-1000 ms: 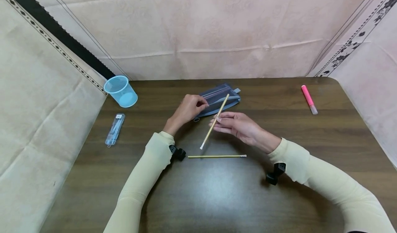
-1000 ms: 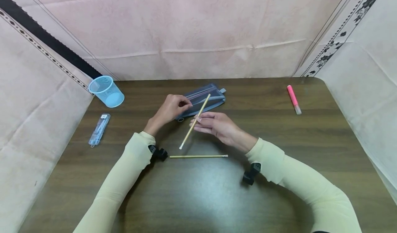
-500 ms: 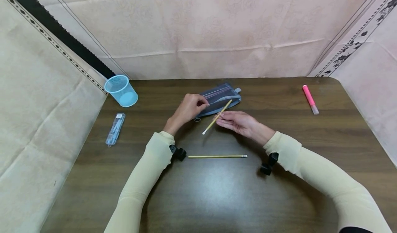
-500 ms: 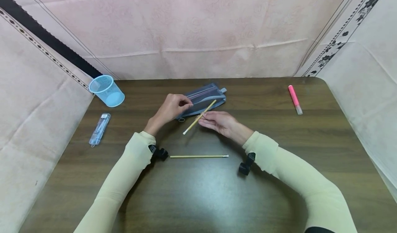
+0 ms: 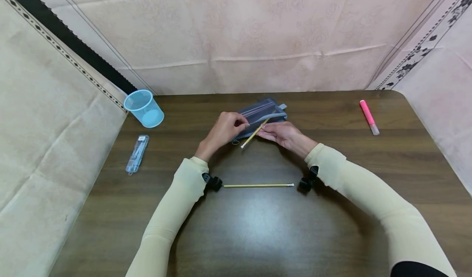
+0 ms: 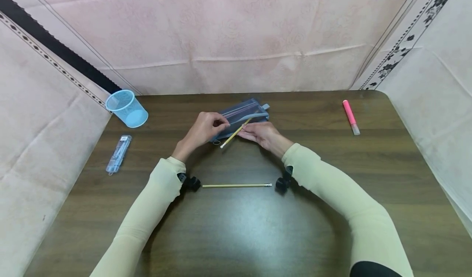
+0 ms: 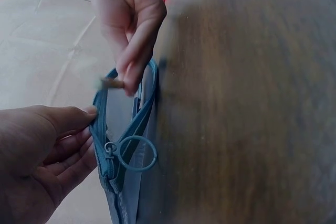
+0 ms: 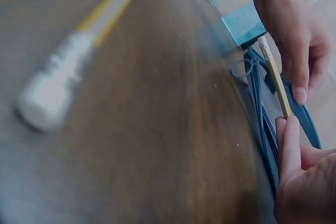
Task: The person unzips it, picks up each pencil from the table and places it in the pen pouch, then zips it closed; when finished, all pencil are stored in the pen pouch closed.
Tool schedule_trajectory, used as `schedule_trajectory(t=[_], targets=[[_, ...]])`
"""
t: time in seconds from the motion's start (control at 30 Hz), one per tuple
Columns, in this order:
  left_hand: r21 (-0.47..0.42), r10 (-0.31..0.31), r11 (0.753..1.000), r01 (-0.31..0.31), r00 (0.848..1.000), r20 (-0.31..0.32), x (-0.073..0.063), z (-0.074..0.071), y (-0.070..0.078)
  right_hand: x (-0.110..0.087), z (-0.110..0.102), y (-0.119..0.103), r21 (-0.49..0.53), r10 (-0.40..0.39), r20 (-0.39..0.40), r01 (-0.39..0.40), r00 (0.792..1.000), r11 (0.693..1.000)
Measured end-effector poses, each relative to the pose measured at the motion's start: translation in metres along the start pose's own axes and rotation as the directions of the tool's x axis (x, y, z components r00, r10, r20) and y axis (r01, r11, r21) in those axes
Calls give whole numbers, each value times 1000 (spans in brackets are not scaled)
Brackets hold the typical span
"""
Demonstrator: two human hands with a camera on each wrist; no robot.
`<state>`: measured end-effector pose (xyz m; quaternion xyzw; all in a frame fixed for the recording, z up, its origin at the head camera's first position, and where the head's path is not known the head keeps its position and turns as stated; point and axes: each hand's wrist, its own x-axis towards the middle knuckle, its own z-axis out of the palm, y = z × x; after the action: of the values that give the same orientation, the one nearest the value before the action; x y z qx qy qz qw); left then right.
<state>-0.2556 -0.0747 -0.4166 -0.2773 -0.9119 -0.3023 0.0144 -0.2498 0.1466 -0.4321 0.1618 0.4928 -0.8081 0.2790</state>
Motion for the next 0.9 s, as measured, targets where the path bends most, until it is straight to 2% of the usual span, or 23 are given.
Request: schedule_trajectory(t=[0.23, 0.37, 0.53, 0.9], targets=[[-13, -7, 1000, 7, 1000, -7, 0, 0, 0, 13, 1, -7, 95, -1, -37, 5, 999, 995], [-16, 3, 1000, -3, 1000, -7, 0, 1, 0, 18, 5, -8, 134, 7, -88, 5, 996, 991], [-19, -2, 1000, 2, 1000, -6, 1, 2, 0, 22, 11, -6, 148, -6, -141, 27, 990, 989], [-10, 9, 1000, -9, 1000, -21, 3, 2, 2, 28, 22, -4, 176, -19, -180, 51, 983, 983]])
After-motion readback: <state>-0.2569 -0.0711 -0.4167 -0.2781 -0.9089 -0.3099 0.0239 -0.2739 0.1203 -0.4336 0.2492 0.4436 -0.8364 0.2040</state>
